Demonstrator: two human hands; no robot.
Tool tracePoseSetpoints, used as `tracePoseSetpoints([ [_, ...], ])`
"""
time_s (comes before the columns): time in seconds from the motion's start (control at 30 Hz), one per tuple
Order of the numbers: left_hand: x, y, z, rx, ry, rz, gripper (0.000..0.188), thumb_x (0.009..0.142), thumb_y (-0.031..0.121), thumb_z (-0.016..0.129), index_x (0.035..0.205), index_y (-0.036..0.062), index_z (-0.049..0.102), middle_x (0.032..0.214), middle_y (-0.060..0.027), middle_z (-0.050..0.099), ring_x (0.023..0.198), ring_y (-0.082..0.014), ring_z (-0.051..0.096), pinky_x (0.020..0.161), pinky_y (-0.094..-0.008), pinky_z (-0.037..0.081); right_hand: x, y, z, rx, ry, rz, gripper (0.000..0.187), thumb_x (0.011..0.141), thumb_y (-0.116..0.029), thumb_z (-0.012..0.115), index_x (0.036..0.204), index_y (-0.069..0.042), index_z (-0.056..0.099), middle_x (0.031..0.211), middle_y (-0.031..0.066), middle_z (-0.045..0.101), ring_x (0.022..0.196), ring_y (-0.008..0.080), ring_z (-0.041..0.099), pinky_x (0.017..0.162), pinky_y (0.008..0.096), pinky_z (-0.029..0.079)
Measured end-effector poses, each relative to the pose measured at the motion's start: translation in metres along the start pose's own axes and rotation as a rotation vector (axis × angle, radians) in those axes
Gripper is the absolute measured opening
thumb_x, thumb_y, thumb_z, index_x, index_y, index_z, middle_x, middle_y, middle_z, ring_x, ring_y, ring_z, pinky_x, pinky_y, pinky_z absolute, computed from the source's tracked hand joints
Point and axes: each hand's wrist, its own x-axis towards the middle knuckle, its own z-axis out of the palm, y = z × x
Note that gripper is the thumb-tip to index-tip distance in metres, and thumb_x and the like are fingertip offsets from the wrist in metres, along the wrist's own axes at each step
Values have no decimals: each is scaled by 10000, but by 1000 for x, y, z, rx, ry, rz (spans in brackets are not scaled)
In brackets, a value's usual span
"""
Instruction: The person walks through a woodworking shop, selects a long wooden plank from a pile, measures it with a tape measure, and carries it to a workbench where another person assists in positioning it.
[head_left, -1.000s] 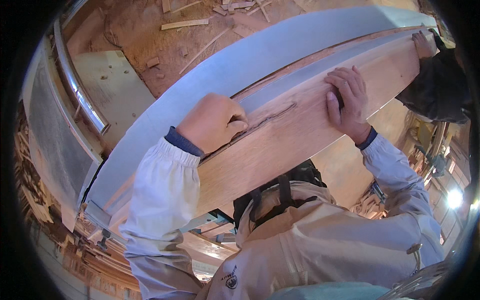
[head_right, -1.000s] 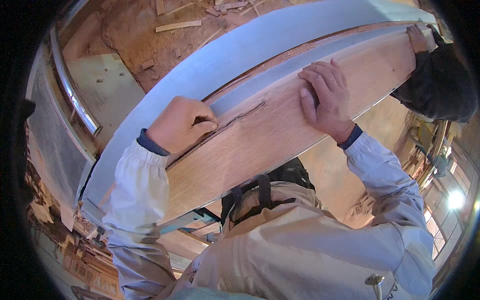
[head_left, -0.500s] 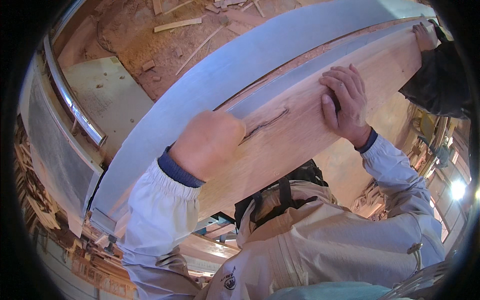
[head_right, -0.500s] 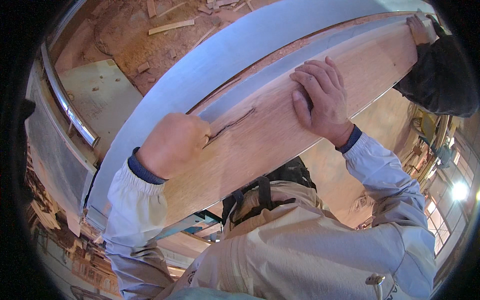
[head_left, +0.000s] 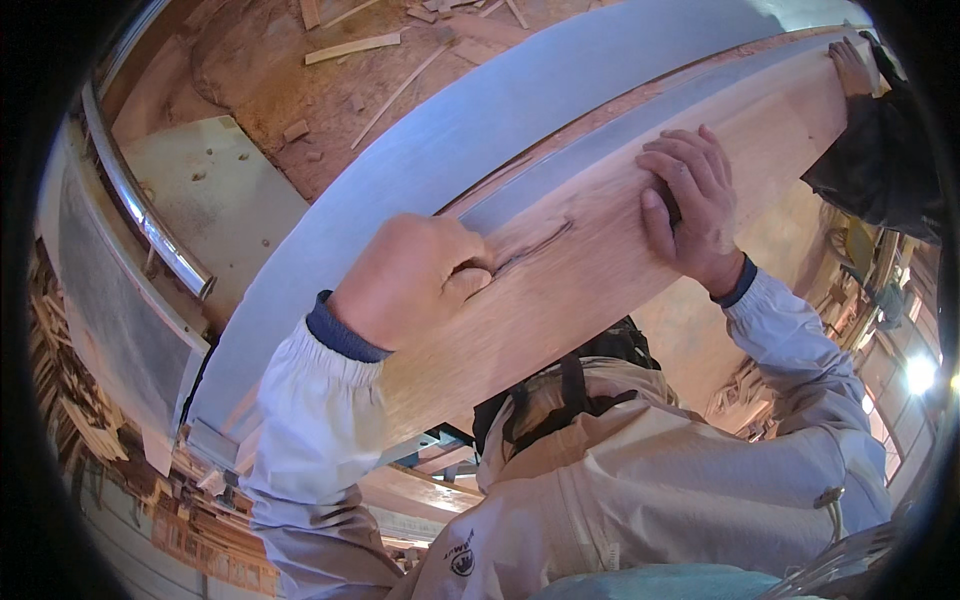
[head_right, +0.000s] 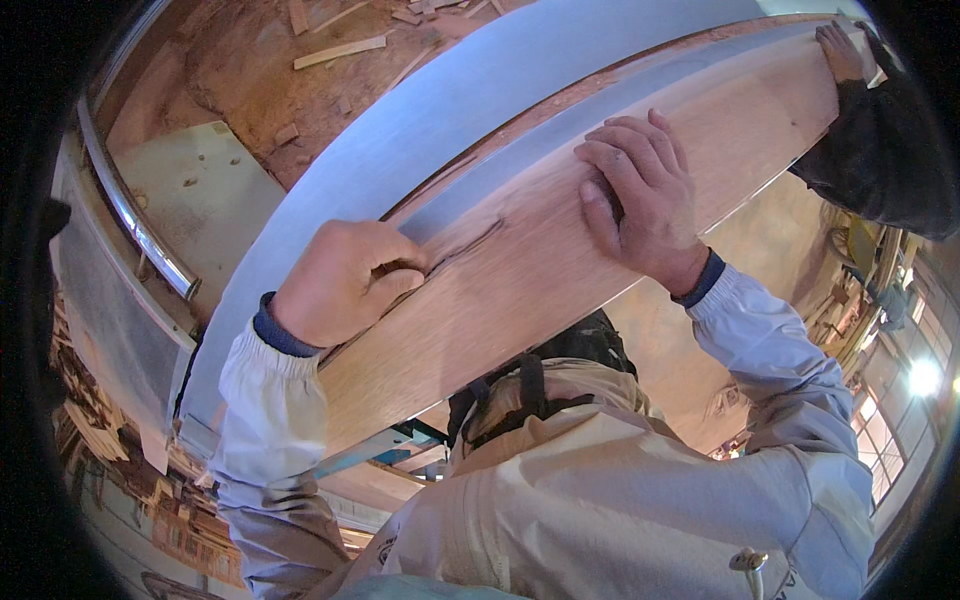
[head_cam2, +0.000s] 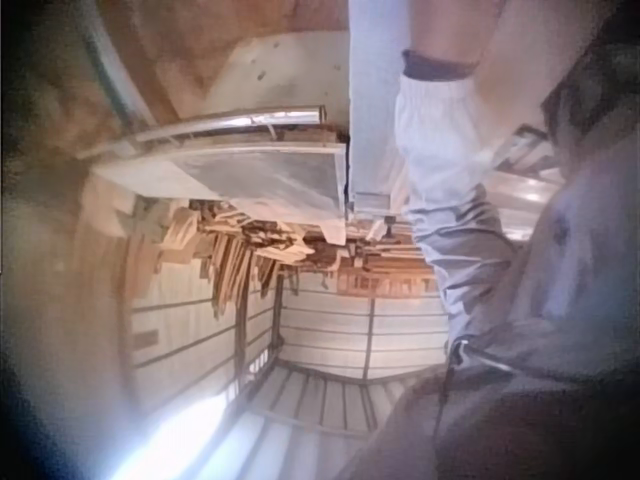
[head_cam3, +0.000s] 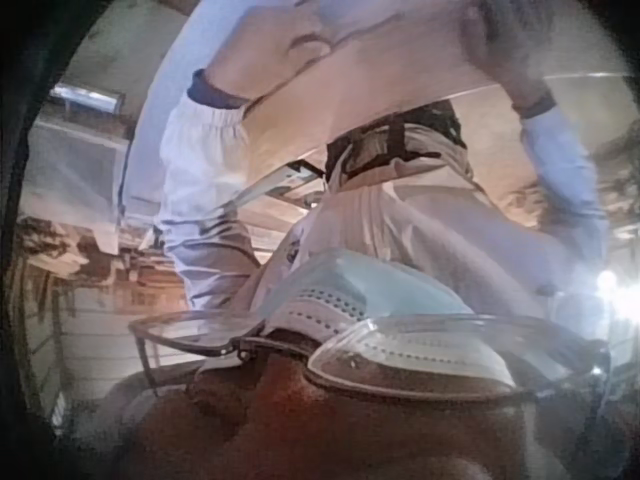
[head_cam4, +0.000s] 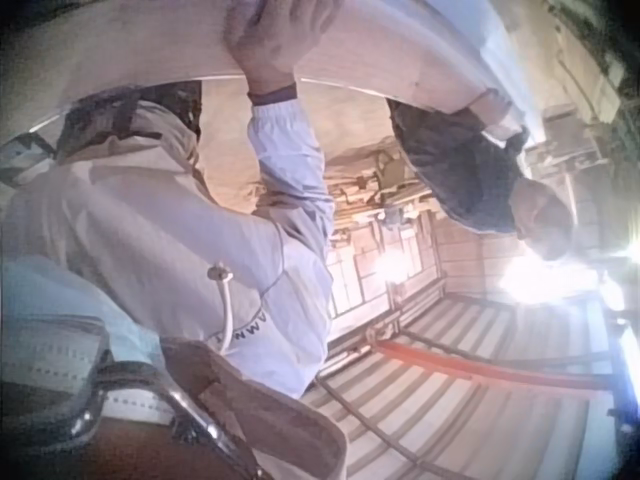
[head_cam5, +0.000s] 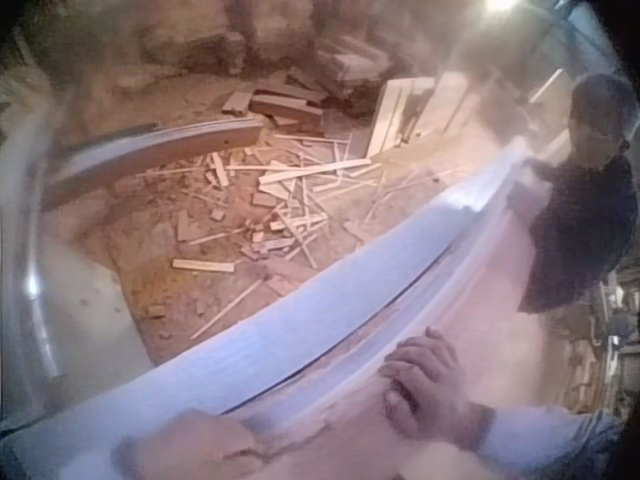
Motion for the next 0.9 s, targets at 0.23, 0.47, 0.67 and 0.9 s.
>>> tracePoseSetpoints([
  [0.23, 9, 11, 4, -33, 99, -67, 140, 802, 66, 674, 920, -9, 682, 816, -173, 654, 702, -320, 643, 631, -346, 519, -1, 2, 0, 6, 3, 5, 265, 764, -110, 633, 1024, -59, 623, 1067, 106, 605, 1091, 304, 558, 1055, 515, 342],
  [0.47, 37, 20, 24, -80, 128, -95, 192, 822, 114, 696, 947, -30, 673, 858, -174, 662, 723, -263, 660, 655, -313, 527, -3, 5, 0, 34, 8, 5, 284, 771, -115, 634, 1050, -63, 619, 1077, 105, 603, 1091, 307, 553, 1072, 511, 329],
  [0.67, 32, 22, 53, -193, 392, -166, 157, 839, 147, 661, 885, -3, 672, 819, -166, 649, 734, -328, 624, 660, -369, 493, -4, 4, -1, 41, 26, 11, 294, 767, -123, 642, 1056, -76, 612, 1078, 98, 598, 1100, 292, 548, 1074, 504, 328],
  [0.9, 29, 38, 74, -26, 594, -220, 123, 864, 141, 630, 836, 27, 667, 822, -147, 656, 759, -344, 614, 652, -393, 477, -6, 5, 0, 42, 29, 21, 290, 773, -141, 647, 1053, -79, 607, 1084, 88, 586, 1123, 278, 530, 1083, 500, 316],
])
